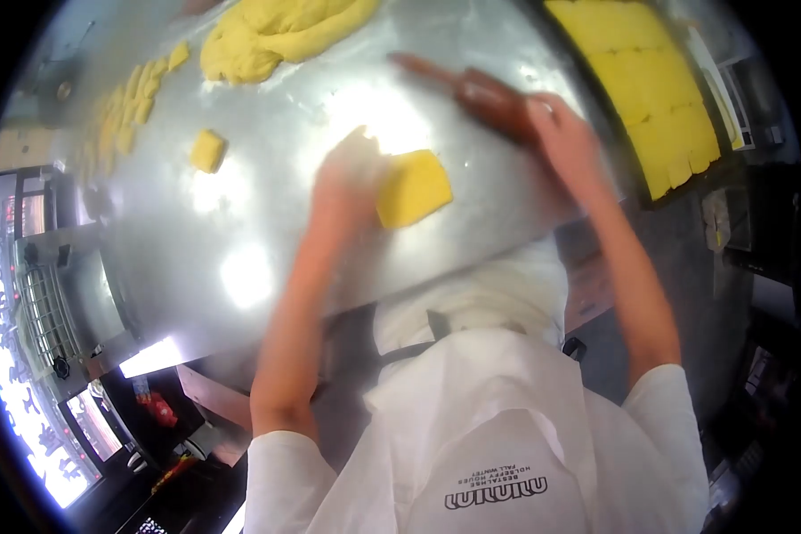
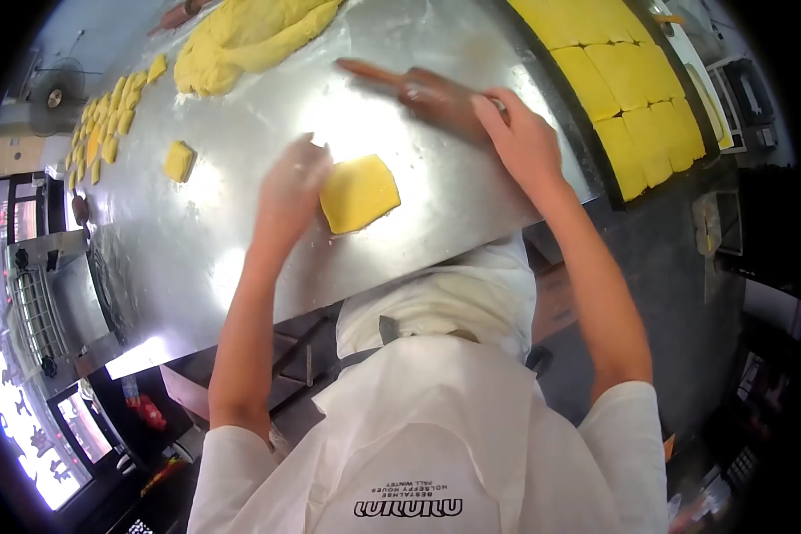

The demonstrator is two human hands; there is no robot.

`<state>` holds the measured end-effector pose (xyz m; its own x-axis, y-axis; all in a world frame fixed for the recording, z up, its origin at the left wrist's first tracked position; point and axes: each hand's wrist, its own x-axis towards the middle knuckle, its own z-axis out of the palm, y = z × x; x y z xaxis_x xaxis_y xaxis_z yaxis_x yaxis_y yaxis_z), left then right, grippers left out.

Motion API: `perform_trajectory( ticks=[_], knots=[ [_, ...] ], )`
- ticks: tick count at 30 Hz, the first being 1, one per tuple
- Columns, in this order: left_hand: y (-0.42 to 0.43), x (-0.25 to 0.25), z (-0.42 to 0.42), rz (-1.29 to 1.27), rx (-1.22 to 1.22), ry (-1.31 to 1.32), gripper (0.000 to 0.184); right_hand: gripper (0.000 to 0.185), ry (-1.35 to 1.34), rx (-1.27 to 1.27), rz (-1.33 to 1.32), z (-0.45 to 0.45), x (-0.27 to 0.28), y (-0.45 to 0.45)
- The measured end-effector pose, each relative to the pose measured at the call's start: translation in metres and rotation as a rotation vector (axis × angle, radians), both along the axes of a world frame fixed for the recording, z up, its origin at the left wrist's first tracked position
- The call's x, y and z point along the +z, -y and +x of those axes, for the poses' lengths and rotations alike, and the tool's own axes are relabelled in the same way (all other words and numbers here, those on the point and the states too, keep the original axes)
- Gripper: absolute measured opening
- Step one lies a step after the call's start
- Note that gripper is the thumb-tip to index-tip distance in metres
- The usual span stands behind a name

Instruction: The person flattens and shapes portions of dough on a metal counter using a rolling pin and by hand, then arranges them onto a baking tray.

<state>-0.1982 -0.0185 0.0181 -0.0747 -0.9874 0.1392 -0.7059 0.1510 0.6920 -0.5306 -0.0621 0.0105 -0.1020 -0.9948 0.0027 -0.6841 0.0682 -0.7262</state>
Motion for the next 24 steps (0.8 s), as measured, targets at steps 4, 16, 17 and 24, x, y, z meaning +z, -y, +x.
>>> perform_trajectory(
  ticks=[4, 16, 17, 24],
  knots=[
    [0.008, -0.005, -0.016, 0.138, -0.118, 0.152, 0.037, 0.048, -0.142, -0.166, -0.210, -0.028, -0.010, -0.030],
    [-0.039, 0.033, -0.025, -0.171, -0.126, 0.179, 0.035, 0.049, -0.309, -0.124, -0.420, -0.043, -0.025, -0.050],
    [-0.046, 0.030, -0.026, -0.182, -0.168, 0.267, 0.034, 0.049, -0.312, -0.116, -0.426, -0.043, -0.025, -0.049],
    [-0.061, 0.007, -0.037, -0.144, 0.091, 0.060, 0.067, 0.051, -0.322, -0.113, -0.435, -0.043, -0.029, -0.050]
  ],
)
